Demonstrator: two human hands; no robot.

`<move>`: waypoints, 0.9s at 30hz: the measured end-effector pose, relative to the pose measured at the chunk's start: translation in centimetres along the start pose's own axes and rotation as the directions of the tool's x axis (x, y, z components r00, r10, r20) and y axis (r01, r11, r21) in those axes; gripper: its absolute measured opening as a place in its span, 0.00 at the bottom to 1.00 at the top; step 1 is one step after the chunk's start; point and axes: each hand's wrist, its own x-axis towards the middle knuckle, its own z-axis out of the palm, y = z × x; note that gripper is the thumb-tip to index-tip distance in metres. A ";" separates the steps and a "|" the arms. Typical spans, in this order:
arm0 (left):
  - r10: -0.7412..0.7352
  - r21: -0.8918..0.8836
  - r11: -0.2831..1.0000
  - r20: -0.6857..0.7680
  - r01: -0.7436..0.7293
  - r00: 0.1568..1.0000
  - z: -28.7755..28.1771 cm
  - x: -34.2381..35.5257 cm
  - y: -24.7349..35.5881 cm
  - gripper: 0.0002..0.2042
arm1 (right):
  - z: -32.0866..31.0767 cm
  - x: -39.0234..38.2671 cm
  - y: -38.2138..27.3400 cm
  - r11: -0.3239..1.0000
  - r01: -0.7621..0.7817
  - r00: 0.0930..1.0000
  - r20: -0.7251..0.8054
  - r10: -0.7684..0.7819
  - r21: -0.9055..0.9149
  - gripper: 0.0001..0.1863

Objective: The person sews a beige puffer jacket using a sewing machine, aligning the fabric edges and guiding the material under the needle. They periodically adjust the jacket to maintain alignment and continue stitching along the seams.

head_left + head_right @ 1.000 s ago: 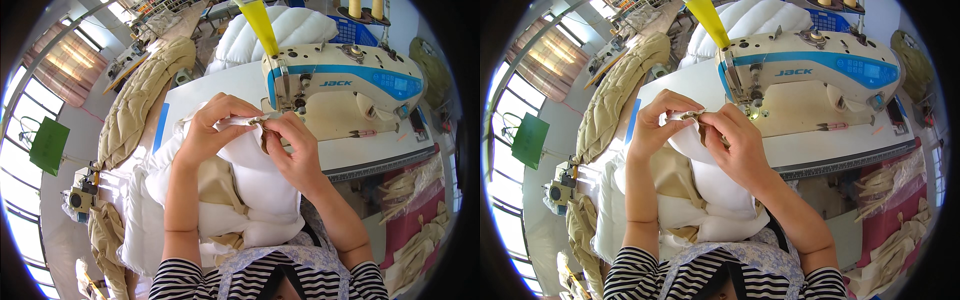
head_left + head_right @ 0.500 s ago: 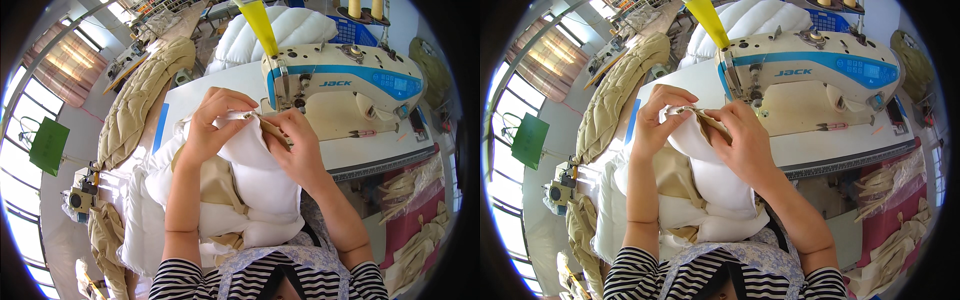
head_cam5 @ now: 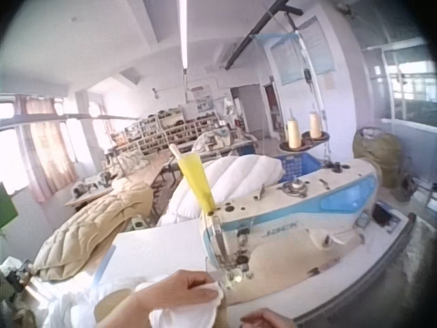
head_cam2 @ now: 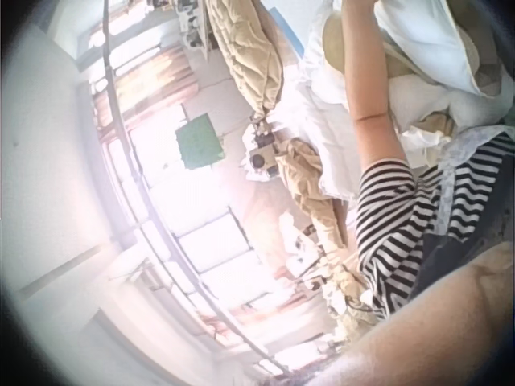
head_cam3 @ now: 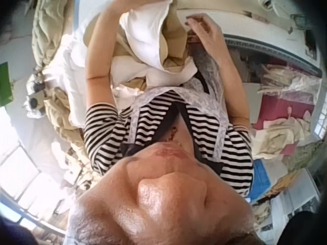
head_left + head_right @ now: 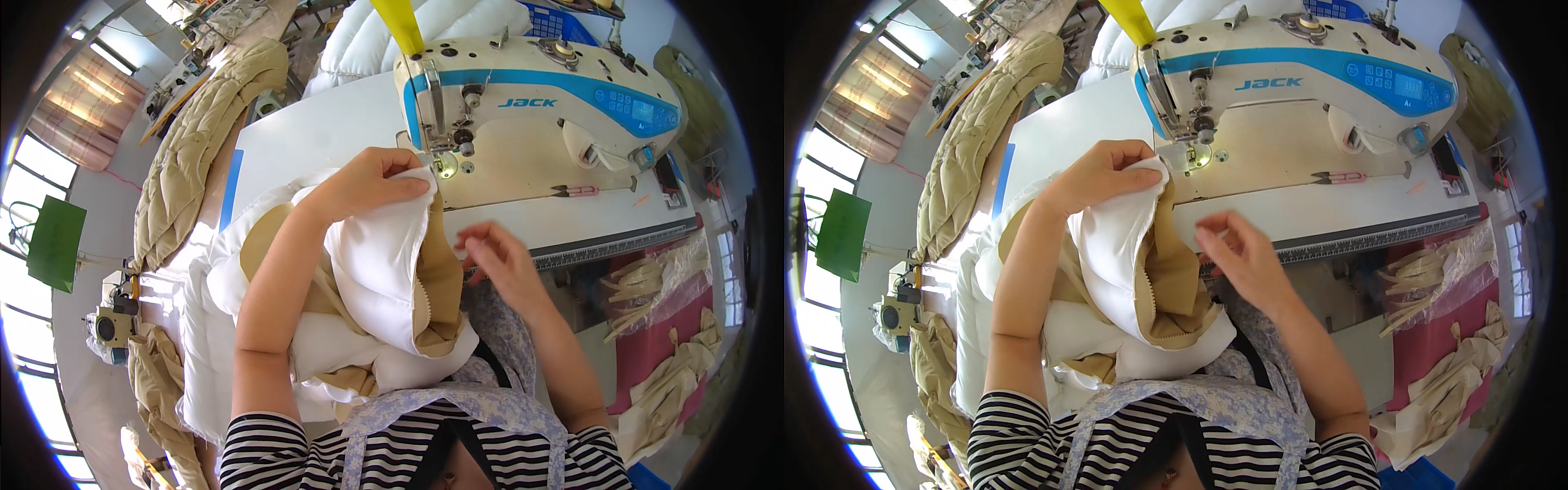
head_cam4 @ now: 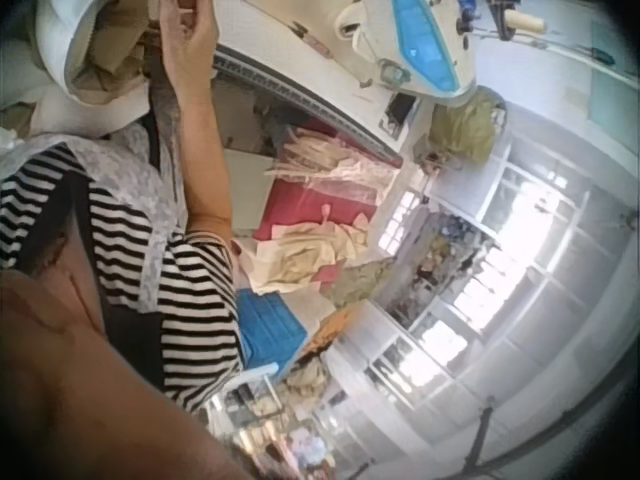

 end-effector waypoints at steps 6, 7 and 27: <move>0.105 0.050 0.993 -0.032 -0.104 0.994 -0.3 -1.0 1.4 0.09 | 1.2 4.3 -3.6 0.808 0.396 0.880 -0.069 -0.469 -0.437 0.15; 0.159 0.055 0.986 -0.024 -0.157 0.987 -0.3 -1.1 1.7 0.09 | 1.5 4.6 -4.1 0.757 0.467 0.838 -0.043 -0.543 -0.457 0.14; 0.091 0.564 0.824 -0.058 -0.043 0.994 4.8 7.6 -7.7 0.18 | -0.1 10.1 3.6 0.341 0.099 0.941 -0.024 -0.339 -0.935 0.10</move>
